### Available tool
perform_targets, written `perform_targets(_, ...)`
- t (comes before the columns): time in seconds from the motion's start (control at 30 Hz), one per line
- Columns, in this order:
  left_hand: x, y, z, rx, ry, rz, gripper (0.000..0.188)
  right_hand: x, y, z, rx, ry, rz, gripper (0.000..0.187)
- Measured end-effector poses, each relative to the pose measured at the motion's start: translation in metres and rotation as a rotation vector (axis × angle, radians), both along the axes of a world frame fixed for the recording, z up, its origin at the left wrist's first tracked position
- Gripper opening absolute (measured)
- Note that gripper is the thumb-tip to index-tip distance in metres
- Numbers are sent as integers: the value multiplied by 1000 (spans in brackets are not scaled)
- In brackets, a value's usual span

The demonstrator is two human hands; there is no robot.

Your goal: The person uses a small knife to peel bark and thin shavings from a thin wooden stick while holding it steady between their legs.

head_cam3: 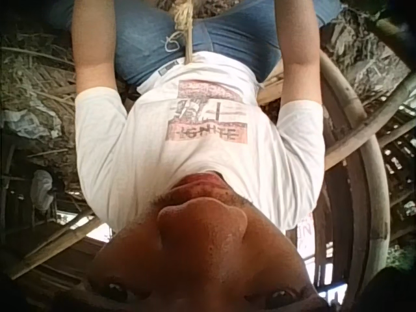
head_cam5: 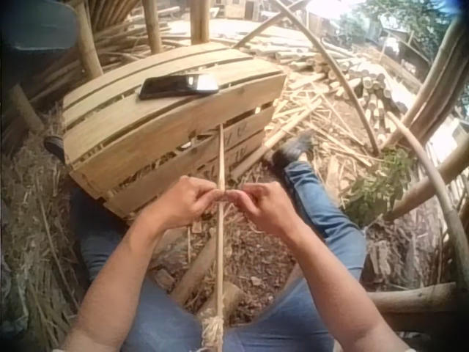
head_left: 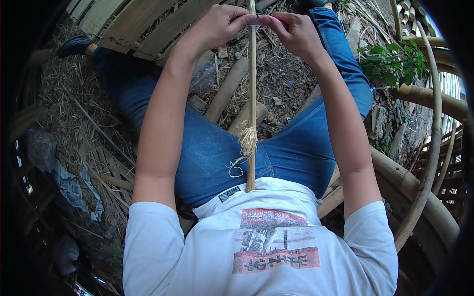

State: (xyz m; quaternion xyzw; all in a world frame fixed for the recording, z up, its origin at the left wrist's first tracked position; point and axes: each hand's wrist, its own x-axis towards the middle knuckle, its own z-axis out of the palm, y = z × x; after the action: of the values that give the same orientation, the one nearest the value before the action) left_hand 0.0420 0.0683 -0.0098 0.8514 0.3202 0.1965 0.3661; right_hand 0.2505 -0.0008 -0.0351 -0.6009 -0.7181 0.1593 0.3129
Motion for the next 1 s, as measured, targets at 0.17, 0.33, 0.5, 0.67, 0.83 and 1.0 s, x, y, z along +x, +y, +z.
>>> perform_targets(0.17,-3,-7,9,-26,55,-10,26,-2,-2,-5,67,9,33,28)
perform_targets(0.33,-20,-31,-15,19,-80,-50,28,-16,-34,6,-49,44,65,23)
perform_targets(0.5,-25,-44,-18,78,-59,-10,26,-25,-51,8,-50,75,24,23)
perform_targets(0.67,-26,-48,-15,129,-39,-32,24,-27,-58,6,-71,103,14,22)
perform_targets(0.83,-37,-81,-19,-1,-73,-73,22,-38,-94,8,-152,130,43,21)
perform_targets(1.0,-46,-115,-6,-133,15,-95,17,-45,-133,-3,-265,233,22,19)
